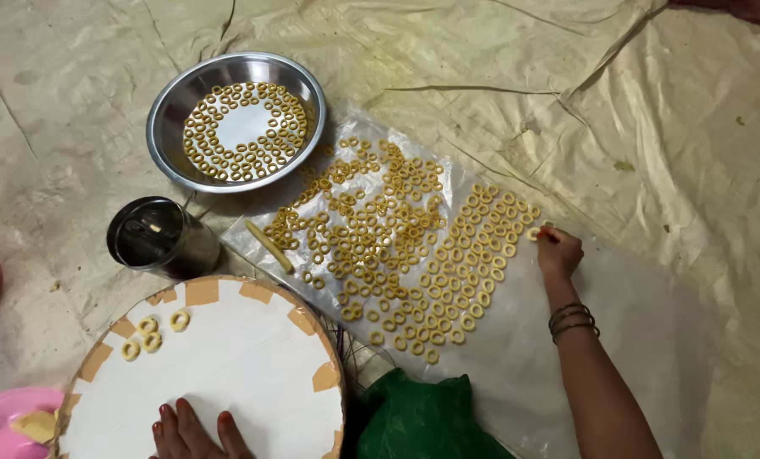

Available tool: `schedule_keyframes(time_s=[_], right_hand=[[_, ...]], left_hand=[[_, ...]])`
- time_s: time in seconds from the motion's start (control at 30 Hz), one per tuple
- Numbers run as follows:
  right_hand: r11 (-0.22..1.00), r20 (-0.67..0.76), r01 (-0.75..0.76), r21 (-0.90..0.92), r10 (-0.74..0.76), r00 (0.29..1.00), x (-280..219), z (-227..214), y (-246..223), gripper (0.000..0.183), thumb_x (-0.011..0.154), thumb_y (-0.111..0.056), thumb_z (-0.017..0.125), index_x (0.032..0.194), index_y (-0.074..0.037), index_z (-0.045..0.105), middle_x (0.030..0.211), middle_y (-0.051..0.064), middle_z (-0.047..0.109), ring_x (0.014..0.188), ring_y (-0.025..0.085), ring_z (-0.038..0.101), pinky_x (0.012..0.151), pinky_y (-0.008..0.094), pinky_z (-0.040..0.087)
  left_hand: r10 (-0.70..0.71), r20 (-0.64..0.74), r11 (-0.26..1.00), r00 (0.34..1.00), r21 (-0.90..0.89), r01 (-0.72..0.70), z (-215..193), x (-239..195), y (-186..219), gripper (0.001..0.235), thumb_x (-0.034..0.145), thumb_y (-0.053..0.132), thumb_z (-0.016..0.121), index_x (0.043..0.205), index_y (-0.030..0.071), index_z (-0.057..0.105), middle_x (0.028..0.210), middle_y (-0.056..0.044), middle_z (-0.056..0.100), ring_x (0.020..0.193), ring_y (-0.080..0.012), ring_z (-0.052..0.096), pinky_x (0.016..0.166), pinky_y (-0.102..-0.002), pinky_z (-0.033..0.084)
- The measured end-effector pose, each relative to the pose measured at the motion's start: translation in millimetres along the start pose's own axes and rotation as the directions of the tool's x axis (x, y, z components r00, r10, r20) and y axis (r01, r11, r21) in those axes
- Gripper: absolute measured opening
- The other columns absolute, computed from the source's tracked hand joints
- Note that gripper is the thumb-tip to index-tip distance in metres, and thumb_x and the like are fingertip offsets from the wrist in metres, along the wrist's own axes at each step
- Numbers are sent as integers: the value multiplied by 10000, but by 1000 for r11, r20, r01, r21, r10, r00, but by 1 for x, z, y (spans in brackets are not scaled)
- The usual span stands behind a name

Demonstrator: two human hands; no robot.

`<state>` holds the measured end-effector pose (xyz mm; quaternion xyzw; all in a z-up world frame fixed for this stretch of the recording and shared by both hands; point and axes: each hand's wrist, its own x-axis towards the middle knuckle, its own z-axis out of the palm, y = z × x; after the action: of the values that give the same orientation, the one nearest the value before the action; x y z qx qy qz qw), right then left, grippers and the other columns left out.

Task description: The person rolls a piece of dough into a thin rope on a flat board, then uses a spoon to cut small segments and forms them into rings. The rings are placed on a plastic sheet and into a metal bowl.

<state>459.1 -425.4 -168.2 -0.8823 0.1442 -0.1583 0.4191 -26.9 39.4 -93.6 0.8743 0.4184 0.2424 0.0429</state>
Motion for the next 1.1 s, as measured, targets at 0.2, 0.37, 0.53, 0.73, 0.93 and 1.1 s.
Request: schedule_keyframes(time_s=[0.2, 0.37, 0.53, 0.73, 0.93, 1.1], right_hand=[[995, -24, -47, -88, 46, 999, -2, -7, -10, 140, 871, -169, 795, 994, -104, 810, 946, 108, 779, 851, 239, 745, 805, 352, 582], [1000, -165, 22, -12, -23, 986, -1, -11, -4, 166, 820, -67, 782, 984, -52, 761, 939, 108, 768, 863, 233, 738, 805, 339, 582], [959, -96, 0, 283, 28, 995, 10, -3, 1, 274, 821, 76, 693, 1080, -14, 700, 995, 65, 758, 923, 149, 743, 852, 279, 594], [946, -36, -47, 320, 62, 997, 22, 2, -1, 275, 858, 76, 659, 1114, -11, 712, 1044, 59, 750, 952, 132, 714, 851, 262, 570], [988, -70, -29, 152, 40, 997, 7, -9, 2, 326, 838, -6, 745, 1162, -23, 727, 1114, 80, 743, 980, 166, 697, 848, 289, 576], [999, -18, 44, 30, -43, 999, -9, -10, 5, 499, 716, -92, 920, 1154, -26, 690, 1132, 124, 676, 966, 218, 655, 827, 341, 552]], left_hand=[[13, 40, 995, 999, 93, -17, 9, -2, -13, 645, 1014, 294, 605, 1522, -90, 501, 1580, -337, 452, 1558, -502, 328, 1284, -600, 309], [41, 23, 995, 999, 91, -43, 12, -3, -17, 616, 1046, 271, 605, 1525, -99, 486, 1610, -330, 431, 1594, -491, 297, 1311, -590, 303], [-21, 43, 999, 999, 47, 19, 7, -4, -11, 663, 971, 248, 640, 1529, -77, 494, 1610, -319, 432, 1564, -482, 308, 1286, -593, 296], [31, 10, 999, 999, 16, -31, 1, -2, -8, 666, 988, 273, 636, 1536, -78, 494, 1607, -334, 436, 1565, -495, 325, 1291, -601, 297], [12, 2, 1000, 1000, 2, -12, 4, 0, -9, 664, 1014, 368, 597, 1520, -52, 503, 1592, -330, 455, 1547, -503, 341, 1268, -625, 279], [-42, 24, 999, 999, 30, 41, 0, -2, -2, 725, 1028, 497, 495, 1554, -2, 497, 1622, -291, 440, 1548, -459, 341, 1252, -664, 197]])
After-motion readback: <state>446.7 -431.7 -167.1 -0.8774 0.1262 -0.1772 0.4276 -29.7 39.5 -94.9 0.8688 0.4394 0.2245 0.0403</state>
